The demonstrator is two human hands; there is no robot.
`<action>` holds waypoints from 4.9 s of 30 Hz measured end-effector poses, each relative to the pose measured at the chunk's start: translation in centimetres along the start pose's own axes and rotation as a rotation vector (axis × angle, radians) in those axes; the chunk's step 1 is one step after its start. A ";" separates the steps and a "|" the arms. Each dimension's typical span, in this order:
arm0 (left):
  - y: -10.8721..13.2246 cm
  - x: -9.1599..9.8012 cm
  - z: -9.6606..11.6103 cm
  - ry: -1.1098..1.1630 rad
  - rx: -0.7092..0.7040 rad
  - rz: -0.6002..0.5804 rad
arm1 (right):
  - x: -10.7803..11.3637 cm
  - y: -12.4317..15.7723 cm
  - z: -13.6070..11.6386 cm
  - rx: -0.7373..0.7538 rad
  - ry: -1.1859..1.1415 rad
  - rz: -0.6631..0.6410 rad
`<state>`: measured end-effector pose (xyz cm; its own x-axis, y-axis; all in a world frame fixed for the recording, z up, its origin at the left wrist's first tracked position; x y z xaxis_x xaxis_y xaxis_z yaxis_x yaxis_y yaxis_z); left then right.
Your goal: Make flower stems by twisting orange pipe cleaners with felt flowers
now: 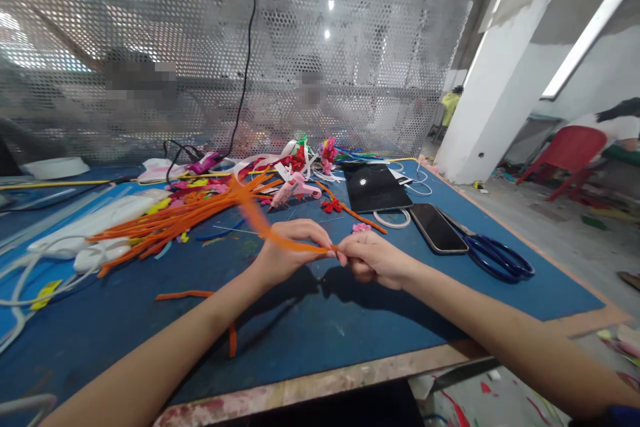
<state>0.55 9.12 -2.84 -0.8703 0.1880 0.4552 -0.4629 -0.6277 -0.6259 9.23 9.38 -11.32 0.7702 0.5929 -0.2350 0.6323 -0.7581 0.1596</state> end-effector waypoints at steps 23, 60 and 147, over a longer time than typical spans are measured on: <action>-0.1 -0.1 1.6 -0.256 -0.175 -0.025 | 0.4 0.3 -1.4 0.156 0.168 0.064; 0.4 0.4 2.1 -0.182 -0.207 0.036 | -1.1 1.0 -0.9 -0.016 -0.114 -0.077; 0.2 -0.6 0.0 -0.358 -0.065 -0.206 | 0.2 0.7 -3.3 0.412 0.847 0.199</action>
<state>0.99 8.84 -3.24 -0.6501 0.0228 0.7595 -0.6408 -0.5536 -0.5319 10.10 9.85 -8.05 0.7667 0.3204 0.5563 0.5291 -0.8061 -0.2650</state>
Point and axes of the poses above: each hand's wrist, its own y-axis away from the middle knuckle, its own x-axis out of the back of the hand, z = x × y, the point moved 9 cm from there along -y, towards the middle knuckle, and after that the axes turned 1 degree about z, right-handed, at the moved point
